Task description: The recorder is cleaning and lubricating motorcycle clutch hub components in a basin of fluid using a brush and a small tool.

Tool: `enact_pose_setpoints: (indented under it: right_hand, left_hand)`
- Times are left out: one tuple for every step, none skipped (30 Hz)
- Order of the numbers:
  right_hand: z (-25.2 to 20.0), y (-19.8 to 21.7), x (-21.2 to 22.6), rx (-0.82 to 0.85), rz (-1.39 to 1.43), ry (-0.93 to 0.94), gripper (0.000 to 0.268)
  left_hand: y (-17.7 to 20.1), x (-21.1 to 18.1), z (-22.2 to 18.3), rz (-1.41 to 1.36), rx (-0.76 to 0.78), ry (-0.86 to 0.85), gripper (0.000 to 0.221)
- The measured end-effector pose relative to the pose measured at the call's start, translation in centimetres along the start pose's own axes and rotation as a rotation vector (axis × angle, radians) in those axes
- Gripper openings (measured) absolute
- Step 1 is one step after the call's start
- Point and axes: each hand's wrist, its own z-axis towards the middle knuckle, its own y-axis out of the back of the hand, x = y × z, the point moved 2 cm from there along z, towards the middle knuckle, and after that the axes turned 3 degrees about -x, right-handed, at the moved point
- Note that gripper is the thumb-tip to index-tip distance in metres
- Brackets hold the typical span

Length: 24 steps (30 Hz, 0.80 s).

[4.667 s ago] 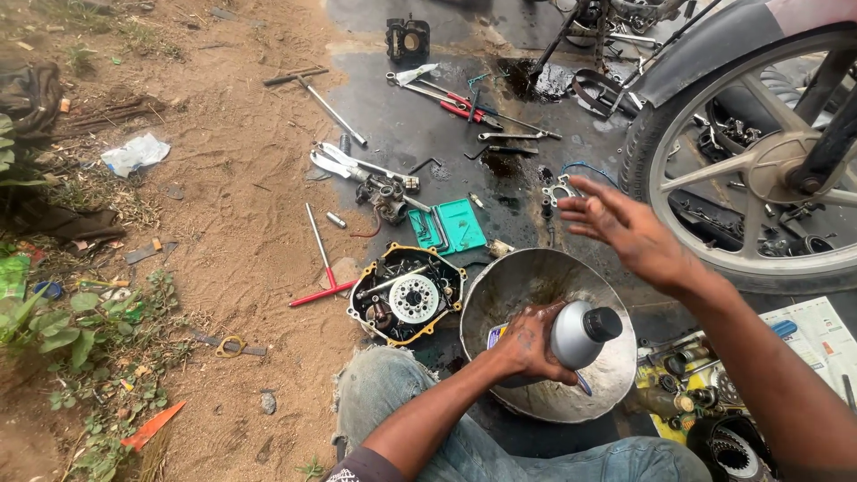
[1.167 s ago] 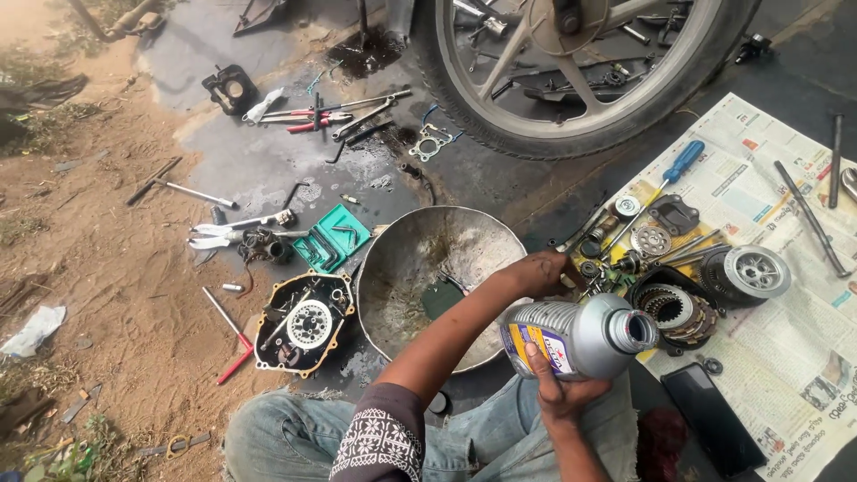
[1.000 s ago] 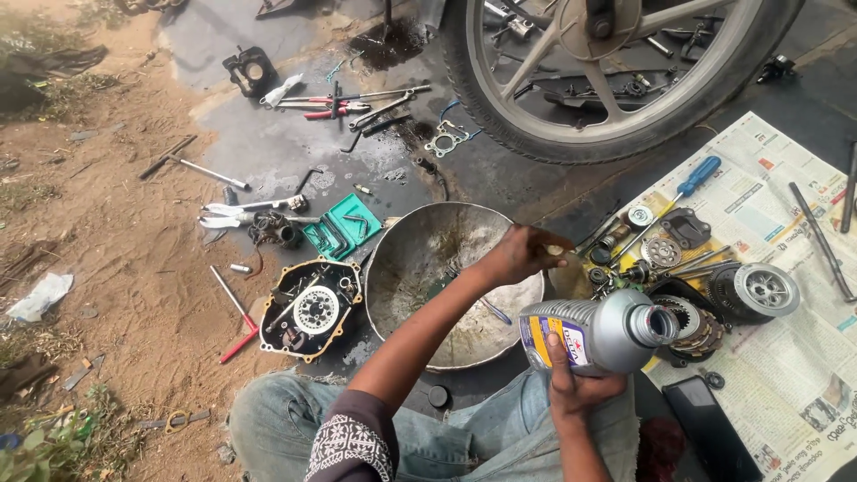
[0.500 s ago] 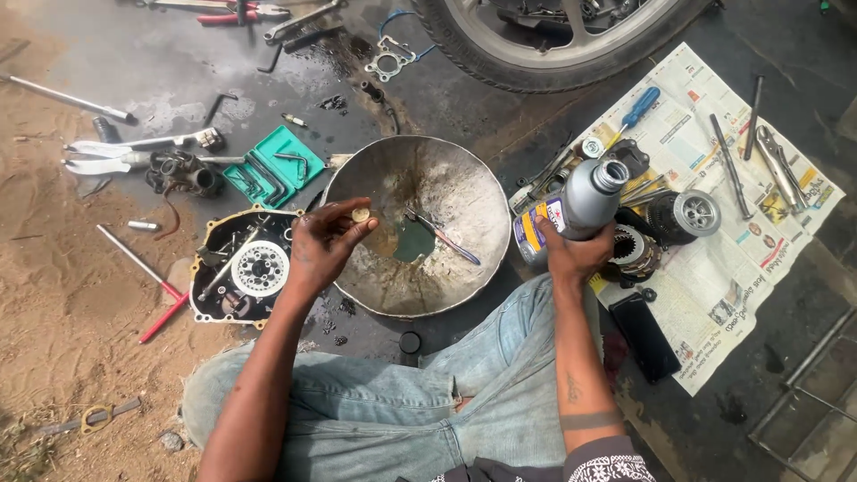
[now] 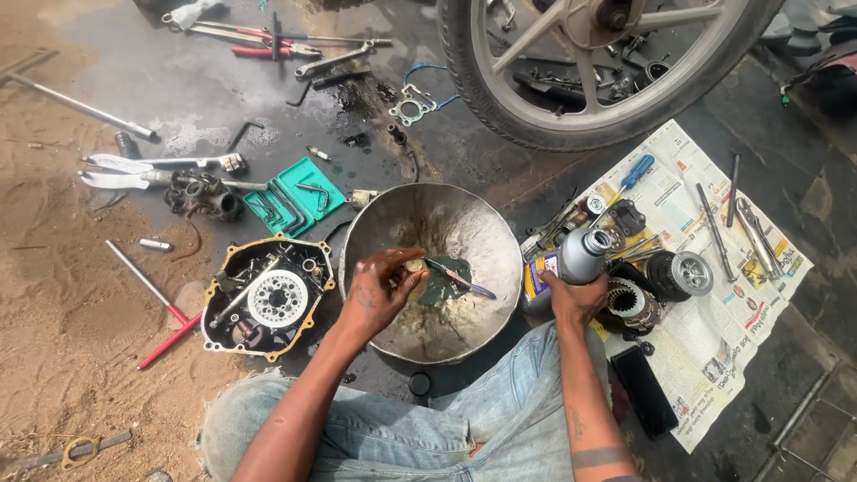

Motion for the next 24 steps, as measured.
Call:
enact_pose_setpoints:
  right_hand:
    - [-0.2,0.1,-0.2,0.0,0.019,0.014,0.094]
    - [-0.1,0.1,-0.3,0.023,0.047,-0.011,0.094]
    - [0.0,0.1,-0.4,0.048,0.073,-0.035,0.095]
    - [0.3,0.0,-0.8,0.044,0.095,-0.022,0.095]
    - [0.6,-0.2,-1.3,0.066,0.037,0.0,0.102]
    - [0.7,-0.3,-2.0,0.09,-0.025,0.018,0.11]
    - [0.7,-0.1,-1.8,0.089,-0.008,0.027,0.11]
    - [0.5,0.3,-1.7,0.057,0.061,0.063,0.109]
    - [0.3,0.6,-1.8,0.026,0.13,0.099,0.109]
    - [0.2,0.7,-1.8,0.032,0.14,0.106,0.109]
    - [0.2,0.9,-1.7,0.012,0.179,0.161,0.11]
    - [0.1,1.3,-1.9,-0.009,0.213,0.214,0.112]
    - [-1.4,2.6,-0.6,-0.004,0.218,0.219,0.112]
    - [-2.9,4.1,1.3,-0.166,0.154,0.465,0.104]
    - [-4.5,5.6,3.1,-0.329,0.088,0.711,0.096]
    - [-5.3,5.4,4.7,-0.324,0.098,0.714,0.096]
    - [-6.3,4.9,6.6,-0.058,0.264,0.855,0.093]
    - [-7.6,4.8,7.9,0.218,0.422,0.975,0.09]
    - [-8.6,5.1,10.3,0.226,0.424,0.968,0.09]
    - [-9.9,5.2,12.5,0.47,0.474,1.016,0.094]
    - [-11.2,5.2,14.8,0.717,0.524,1.054,0.098]
    - [-11.0,3.5,13.5,0.716,0.529,1.048,0.098]
    - [-10.7,1.4,12.0,0.808,0.502,0.874,0.081]
    - [-10.1,-0.7,10.6,0.896,0.47,0.709,0.066]
  left_hand:
    - [0.1,0.0,-0.3,0.009,-0.017,-0.014,0.036]
    - [0.1,0.0,-0.3,0.009,-0.019,-0.027,0.037]
    - [0.1,-0.1,-0.2,0.01,-0.021,-0.039,0.037]
    - [0.1,-0.3,-0.2,0.018,-0.035,-0.057,0.037]
    - [0.0,-0.4,-0.2,0.024,-0.028,-0.037,0.038]
    - [-0.2,-0.5,-0.4,0.029,-0.017,-0.01,0.039]
    - [-0.2,-0.5,-0.3,0.038,-0.028,-0.023,0.039]
    - [-0.3,-0.4,-0.5,0.045,-0.026,-0.015,0.039]
    - [-0.5,-0.2,-0.7,0.053,-0.023,-0.008,0.039]
    - [-0.3,-0.6,-0.7,0.06,-0.034,-0.01,0.039]
    - [-0.3,-1.0,-0.7,0.06,-0.034,-0.009,0.039]
    - [-0.4,-1.3,-0.8,0.056,-0.031,-0.005,0.04]
    - [-0.9,-1.3,-1.0,0.06,-0.038,-0.005,0.04]
    - [-1.3,-1.4,-0.9,0.056,-0.043,-0.016,0.04]
    - [-1.7,-1.4,-0.7,0.052,-0.048,-0.027,0.041]
    - [-2.0,-2.0,-0.4,0.06,-0.056,-0.027,0.041]
    - [-2.4,-2.7,-0.1,0.032,-0.062,-0.049,0.04]
    - [-3.0,-3.2,-0.2,0.001,-0.056,-0.064,0.04]
    - [-3.6,-3.9,-0.2,0.005,-0.054,-0.056,0.04]
    - [-4.1,-4.4,-0.3,-0.041,-0.063,-0.064,0.039]
    - [-4.6,-5.0,-0.4,-0.087,-0.073,-0.071,0.039]
    - [-5.0,-4.3,-0.5,-0.082,-0.067,-0.07,0.039]
    - [-5.3,-3.6,-0.7,-0.129,-0.072,-0.047,0.039]
    - [-5.7,-2.9,-0.6,-0.18,-0.084,-0.029,0.04]
